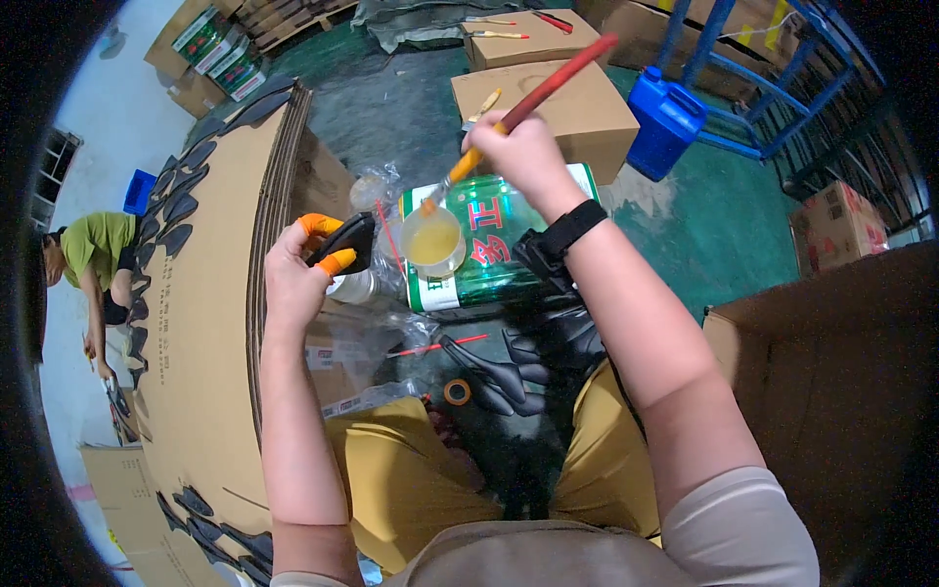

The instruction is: Applying a coating or paint to black plastic industrial components using a brush.

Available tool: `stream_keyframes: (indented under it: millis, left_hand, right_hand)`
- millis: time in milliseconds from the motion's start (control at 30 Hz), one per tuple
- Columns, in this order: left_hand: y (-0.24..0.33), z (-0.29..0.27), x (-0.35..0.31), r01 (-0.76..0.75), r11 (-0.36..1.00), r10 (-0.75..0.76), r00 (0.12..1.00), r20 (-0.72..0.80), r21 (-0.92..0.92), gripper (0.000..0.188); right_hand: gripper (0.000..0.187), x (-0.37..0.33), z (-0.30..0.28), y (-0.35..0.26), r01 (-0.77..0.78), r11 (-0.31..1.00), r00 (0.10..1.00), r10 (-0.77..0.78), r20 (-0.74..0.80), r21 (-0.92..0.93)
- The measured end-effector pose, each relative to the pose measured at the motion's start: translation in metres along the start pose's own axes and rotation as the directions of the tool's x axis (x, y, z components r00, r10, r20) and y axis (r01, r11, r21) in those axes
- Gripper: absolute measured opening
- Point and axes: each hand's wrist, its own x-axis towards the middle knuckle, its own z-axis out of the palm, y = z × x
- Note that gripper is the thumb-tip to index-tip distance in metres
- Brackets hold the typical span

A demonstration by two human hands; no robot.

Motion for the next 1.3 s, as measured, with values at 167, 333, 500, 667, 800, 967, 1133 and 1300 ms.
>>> stream_keyframes:
  millis: [167, 333, 500, 667, 800, 967, 1133, 1300]
  left_hand:
    - [0.004, 0.009, 0.003, -0.031, 0.999, 0.031, 1.000, 0.000, -0.025, 0.032]
    - [0.008, 0.017, 0.005, -0.092, 0.996, 0.092, 0.996, -0.020, 0.003, 0.032]
    - [0.012, 0.018, 0.006, -0.096, 0.995, 0.097, 0.995, -0.027, 0.011, 0.031]
    - [0.018, 0.018, 0.005, -0.087, 0.996, 0.087, 0.996, -0.008, 0.027, 0.031]
    - [0.013, 0.017, 0.005, -0.072, 0.997, 0.072, 0.997, -0.009, -0.007, 0.033]
    - [0.010, 0.015, 0.005, -0.005, 0.997, 0.007, 1.000, 0.027, -0.082, 0.034]
    - [0.006, 0.012, 0.005, 0.014, 0.985, -0.009, 0.999, 0.032, -0.172, 0.034]
    - [0.000, 0.006, 0.003, 0.097, 0.910, -0.079, 0.995, 0.062, -0.403, 0.035]
  right_hand:
    - [0.023, -0.004, -0.018, -0.034, -0.093, 0.941, 0.995, 0.081, 0.052, 0.324]
    - [0.023, -0.011, -0.011, -0.050, -0.058, 0.933, 0.997, 0.033, 0.076, 0.356]
    - [0.023, -0.013, -0.015, -0.047, -0.003, 0.969, 0.996, -0.021, 0.092, 0.249]
    - [0.023, -0.014, -0.018, -0.051, -0.002, 0.960, 0.995, -0.027, 0.099, 0.281]
    - [0.024, -0.016, -0.011, -0.050, 0.041, 0.966, 0.990, -0.073, 0.117, 0.254]
    - [0.025, -0.014, -0.019, -0.054, 0.017, 0.968, 0.992, -0.048, 0.117, 0.251]
    - [0.024, -0.015, -0.007, -0.055, 0.028, 0.953, 0.990, -0.068, 0.125, 0.301]
    - [0.022, -0.011, -0.011, -0.042, 0.002, 0.980, 0.998, -0.013, 0.053, 0.199]
